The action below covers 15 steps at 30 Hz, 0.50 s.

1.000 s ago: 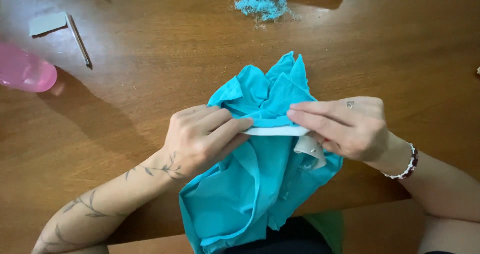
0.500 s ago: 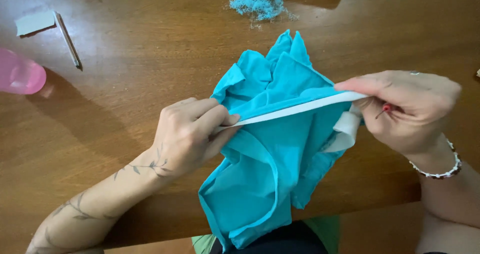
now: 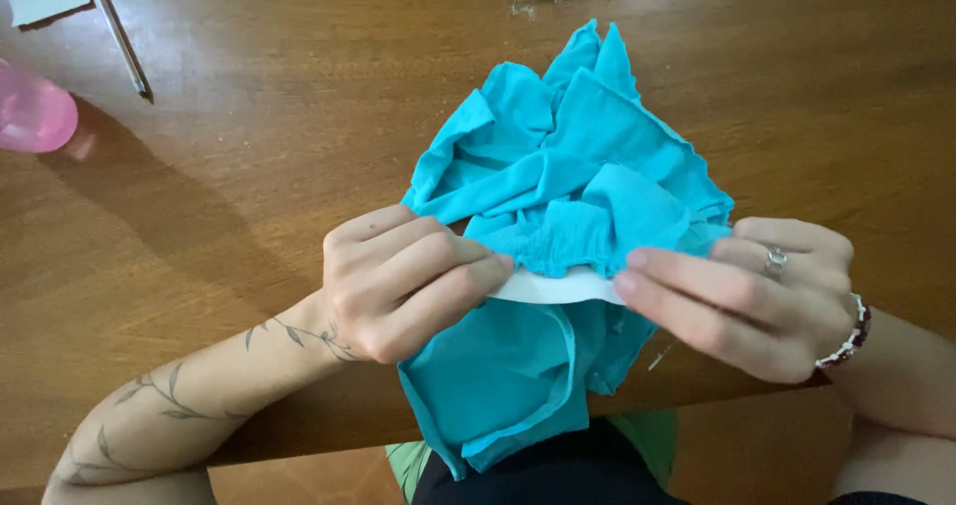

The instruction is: Hand-sewing an elastic band onto the seam of a blue garment.

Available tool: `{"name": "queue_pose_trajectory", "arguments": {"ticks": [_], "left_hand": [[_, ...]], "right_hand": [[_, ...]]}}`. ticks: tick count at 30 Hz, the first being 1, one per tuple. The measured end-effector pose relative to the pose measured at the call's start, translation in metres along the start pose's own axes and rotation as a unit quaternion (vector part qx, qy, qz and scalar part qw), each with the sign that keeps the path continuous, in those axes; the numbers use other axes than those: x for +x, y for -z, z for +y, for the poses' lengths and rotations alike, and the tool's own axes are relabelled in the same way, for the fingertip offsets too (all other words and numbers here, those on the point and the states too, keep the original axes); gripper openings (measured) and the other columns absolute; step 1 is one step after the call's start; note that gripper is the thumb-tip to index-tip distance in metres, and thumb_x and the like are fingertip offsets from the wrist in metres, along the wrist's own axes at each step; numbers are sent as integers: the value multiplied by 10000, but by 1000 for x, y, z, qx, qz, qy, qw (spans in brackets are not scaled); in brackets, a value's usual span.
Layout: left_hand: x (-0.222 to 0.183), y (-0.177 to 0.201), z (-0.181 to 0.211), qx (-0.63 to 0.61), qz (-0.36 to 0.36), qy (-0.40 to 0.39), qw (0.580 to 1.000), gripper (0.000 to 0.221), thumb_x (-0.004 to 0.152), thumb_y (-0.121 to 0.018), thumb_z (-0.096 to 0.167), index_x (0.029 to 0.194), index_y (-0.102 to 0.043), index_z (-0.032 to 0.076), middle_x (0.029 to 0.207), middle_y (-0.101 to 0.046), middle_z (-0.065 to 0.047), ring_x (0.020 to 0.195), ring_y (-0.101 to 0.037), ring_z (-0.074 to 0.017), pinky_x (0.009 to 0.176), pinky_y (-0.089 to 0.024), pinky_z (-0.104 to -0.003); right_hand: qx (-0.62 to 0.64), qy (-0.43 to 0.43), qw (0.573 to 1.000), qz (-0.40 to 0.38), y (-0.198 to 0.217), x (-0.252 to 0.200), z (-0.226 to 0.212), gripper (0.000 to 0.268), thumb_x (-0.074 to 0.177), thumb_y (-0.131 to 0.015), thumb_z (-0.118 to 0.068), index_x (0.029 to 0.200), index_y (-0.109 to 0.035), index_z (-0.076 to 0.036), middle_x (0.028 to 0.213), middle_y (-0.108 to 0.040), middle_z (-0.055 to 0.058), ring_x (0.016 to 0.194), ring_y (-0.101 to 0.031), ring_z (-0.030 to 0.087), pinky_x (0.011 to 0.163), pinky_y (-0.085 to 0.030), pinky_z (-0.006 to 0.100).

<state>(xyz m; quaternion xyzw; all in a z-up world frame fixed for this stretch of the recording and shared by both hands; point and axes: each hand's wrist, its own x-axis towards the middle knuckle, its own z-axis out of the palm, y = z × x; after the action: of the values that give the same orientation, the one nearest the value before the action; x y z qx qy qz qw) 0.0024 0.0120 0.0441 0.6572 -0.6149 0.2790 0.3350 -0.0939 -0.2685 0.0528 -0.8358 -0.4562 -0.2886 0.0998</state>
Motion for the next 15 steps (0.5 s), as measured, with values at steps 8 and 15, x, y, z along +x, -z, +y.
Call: {"name": "queue_pose_trajectory", "arguments": {"ticks": [8,15], "left_hand": [[-3,-2,-1,10,16,-60,998,199,991,-537,10,821,-638,33,760,-588,-88,568,-542,-179,508,-350,-283],[-6,-4,-1,33,16,-83,996,202,953,-598,-9,771,-602,79,756,-574,-69,587,-548,-171,524,-395,-270]], "right_hand": [[-17,125,990,62,-13,7,6,93,915,-664,-66,872,-741,-96,879,-629,19,517,-451,78,434,-339,233],[-11,139,988,71,-15,5,10,125,902,-655,-31,873,-766,-80,886,-632,32,512,-460,75,427,-360,228]]}}
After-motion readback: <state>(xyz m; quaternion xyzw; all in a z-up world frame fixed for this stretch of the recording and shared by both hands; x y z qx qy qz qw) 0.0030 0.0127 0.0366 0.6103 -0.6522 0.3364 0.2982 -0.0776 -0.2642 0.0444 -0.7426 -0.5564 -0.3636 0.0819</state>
